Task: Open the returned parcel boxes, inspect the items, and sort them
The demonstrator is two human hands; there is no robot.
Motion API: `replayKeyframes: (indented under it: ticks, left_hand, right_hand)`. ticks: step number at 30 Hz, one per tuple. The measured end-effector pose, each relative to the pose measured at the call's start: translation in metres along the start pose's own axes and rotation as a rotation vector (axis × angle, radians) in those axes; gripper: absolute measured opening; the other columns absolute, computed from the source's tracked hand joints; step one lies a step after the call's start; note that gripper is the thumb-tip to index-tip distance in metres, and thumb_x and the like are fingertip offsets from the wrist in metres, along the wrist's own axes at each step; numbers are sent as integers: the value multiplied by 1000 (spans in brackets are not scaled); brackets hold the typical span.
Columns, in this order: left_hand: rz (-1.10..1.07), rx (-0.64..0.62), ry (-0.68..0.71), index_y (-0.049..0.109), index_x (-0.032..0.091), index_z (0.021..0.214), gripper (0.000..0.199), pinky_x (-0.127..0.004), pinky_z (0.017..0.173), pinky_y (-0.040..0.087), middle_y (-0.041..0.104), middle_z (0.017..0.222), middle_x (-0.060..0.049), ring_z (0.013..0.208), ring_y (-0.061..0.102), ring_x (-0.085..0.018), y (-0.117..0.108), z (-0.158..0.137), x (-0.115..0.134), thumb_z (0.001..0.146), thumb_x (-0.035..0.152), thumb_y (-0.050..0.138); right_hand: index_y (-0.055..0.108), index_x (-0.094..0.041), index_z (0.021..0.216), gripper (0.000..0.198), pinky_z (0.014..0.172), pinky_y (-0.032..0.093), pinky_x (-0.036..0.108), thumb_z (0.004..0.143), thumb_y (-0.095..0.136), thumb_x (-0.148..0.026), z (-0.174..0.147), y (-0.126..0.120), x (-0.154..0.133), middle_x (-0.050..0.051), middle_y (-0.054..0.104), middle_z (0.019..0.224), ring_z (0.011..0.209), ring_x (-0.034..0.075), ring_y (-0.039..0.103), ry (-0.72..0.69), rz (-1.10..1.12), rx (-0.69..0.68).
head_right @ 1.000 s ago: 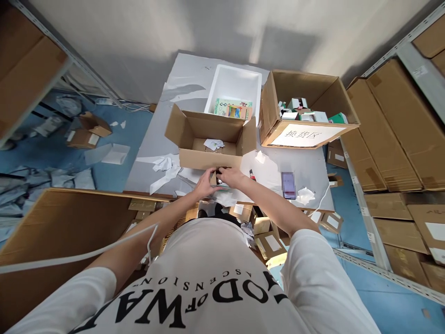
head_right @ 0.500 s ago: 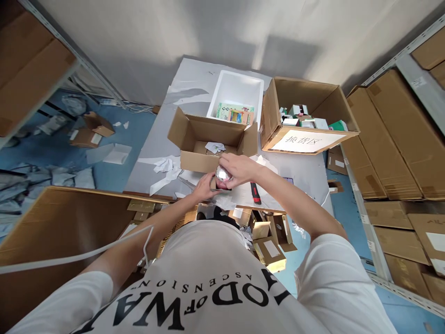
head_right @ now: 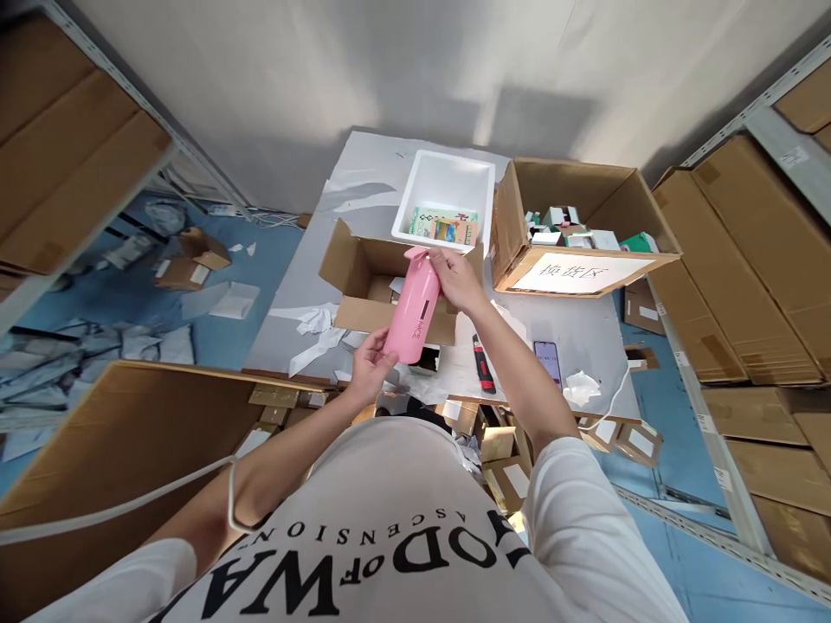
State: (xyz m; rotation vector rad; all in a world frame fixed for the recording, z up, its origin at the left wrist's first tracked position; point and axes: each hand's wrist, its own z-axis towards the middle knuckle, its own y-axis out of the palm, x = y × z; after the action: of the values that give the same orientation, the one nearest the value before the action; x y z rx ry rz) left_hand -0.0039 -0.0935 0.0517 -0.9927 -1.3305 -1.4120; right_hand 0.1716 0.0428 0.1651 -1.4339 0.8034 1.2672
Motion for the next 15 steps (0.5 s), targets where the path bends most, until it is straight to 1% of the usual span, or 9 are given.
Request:
replayKeyframes:
  ticks: [2, 5, 9, 12, 15]
  left_hand:
    - [-65, 23, -74, 57, 18, 119, 65, -40, 97, 50, 65, 122, -15, 112, 63, -26, 3, -3, 4, 70, 57, 75]
    - [-131, 42, -166, 59, 19, 119, 65, -40, 96, 50, 66, 119, -13, 111, 63, -26, 3, -6, 6, 70, 60, 73]
    - [-183, 52, -214, 59, 20, 119, 68, -40, 91, 53, 67, 116, -12, 107, 64, -26, 4, -6, 5, 67, 61, 75]
    - [-217, 44, -237, 59, 21, 118, 66, -38, 87, 54, 68, 115, -11, 105, 64, -25, 6, -4, 7, 67, 59, 76]
    - [-281, 41, -286, 60, 21, 114, 59, -38, 86, 55, 68, 112, -9, 103, 65, -23, 7, -3, 13, 69, 56, 76]
  right_hand:
    - [66, -22, 109, 71, 46, 50, 24, 79, 39, -81, 1, 4, 2, 1, 58, 65, 57, 14, 58, 55, 75, -57]
    - [64, -23, 115, 75, 45, 50, 22, 78, 38, -83, 3, 4, 5, 2, 62, 71, 61, 14, 61, 99, 154, -130]
    - [63, -24, 118, 75, 46, 50, 22, 78, 41, -83, 7, 2, 7, 2, 64, 76, 67, 16, 63, 126, 167, -144]
    - [63, -23, 118, 75, 55, 54, 26, 78, 42, -82, 8, 2, 5, 3, 67, 84, 77, 19, 65, 115, 167, -153]
    - [60, -24, 120, 73, 72, 57, 34, 81, 37, -81, 7, 3, 2, 6, 68, 105, 97, 23, 64, 91, 200, -176]
